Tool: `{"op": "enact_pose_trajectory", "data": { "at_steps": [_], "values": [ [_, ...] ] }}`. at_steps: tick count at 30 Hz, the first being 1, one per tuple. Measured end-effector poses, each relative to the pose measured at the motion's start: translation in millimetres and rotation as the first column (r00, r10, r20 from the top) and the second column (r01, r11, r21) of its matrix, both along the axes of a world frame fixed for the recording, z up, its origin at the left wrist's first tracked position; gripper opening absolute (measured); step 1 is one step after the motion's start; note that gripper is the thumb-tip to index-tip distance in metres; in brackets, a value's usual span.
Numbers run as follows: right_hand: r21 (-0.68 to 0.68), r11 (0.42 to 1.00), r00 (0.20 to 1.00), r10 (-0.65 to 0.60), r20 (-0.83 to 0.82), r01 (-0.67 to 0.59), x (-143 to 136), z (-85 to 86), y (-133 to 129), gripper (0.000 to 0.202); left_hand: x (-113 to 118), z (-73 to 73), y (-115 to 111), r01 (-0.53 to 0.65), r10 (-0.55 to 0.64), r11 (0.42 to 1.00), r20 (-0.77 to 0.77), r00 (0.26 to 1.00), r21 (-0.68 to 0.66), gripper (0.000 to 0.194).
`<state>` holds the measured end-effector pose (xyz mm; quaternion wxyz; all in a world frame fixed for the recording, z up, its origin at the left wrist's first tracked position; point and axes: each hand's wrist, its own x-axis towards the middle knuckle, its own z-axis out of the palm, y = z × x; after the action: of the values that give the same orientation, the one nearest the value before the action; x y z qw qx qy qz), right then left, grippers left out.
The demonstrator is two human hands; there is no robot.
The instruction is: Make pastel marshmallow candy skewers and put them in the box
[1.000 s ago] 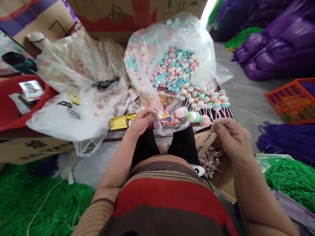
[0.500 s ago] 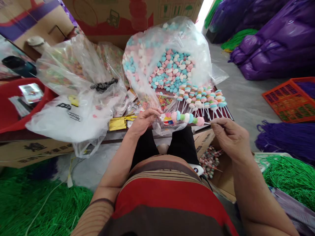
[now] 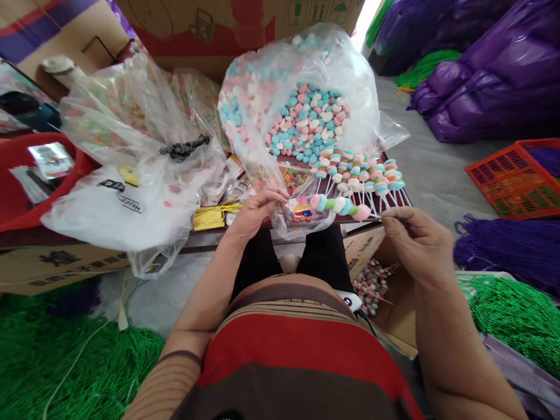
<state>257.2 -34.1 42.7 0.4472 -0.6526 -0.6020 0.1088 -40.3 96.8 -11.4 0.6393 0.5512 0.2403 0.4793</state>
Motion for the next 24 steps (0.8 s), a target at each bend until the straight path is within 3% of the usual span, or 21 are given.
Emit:
{"op": "enact_pose_trajectory", "data": {
  "at_steps": [12, 18, 24],
  "values": [
    [-0.006, 0.999, 0.999, 0.037, -0.023, -0.037, -4.4, -0.3, 1.5, 0.013, 2.6, 0.3, 0.8, 0.006, -0.006, 1.000, -0.028, 1.000, 0.010, 0.019],
    [-0.113, 0.993, 0.991, 0.020, -0.135, -0.036, -3.3, -0.8, 1.2, 0.015, -1.3, -0.2, 0.8, 0.004, 0.011, 0.991, -0.106, 0.994, 0.133, 0.012],
    [-0.132, 0.985, 0.991, 0.095, -0.096, -0.107, 0.6, -2.9, 0.4, 0.016, -2.0, 2.6, 1.0, -0.066, 0.102, 0.971, -0.146, 0.984, 0.229, 0.014]
  ]
}}
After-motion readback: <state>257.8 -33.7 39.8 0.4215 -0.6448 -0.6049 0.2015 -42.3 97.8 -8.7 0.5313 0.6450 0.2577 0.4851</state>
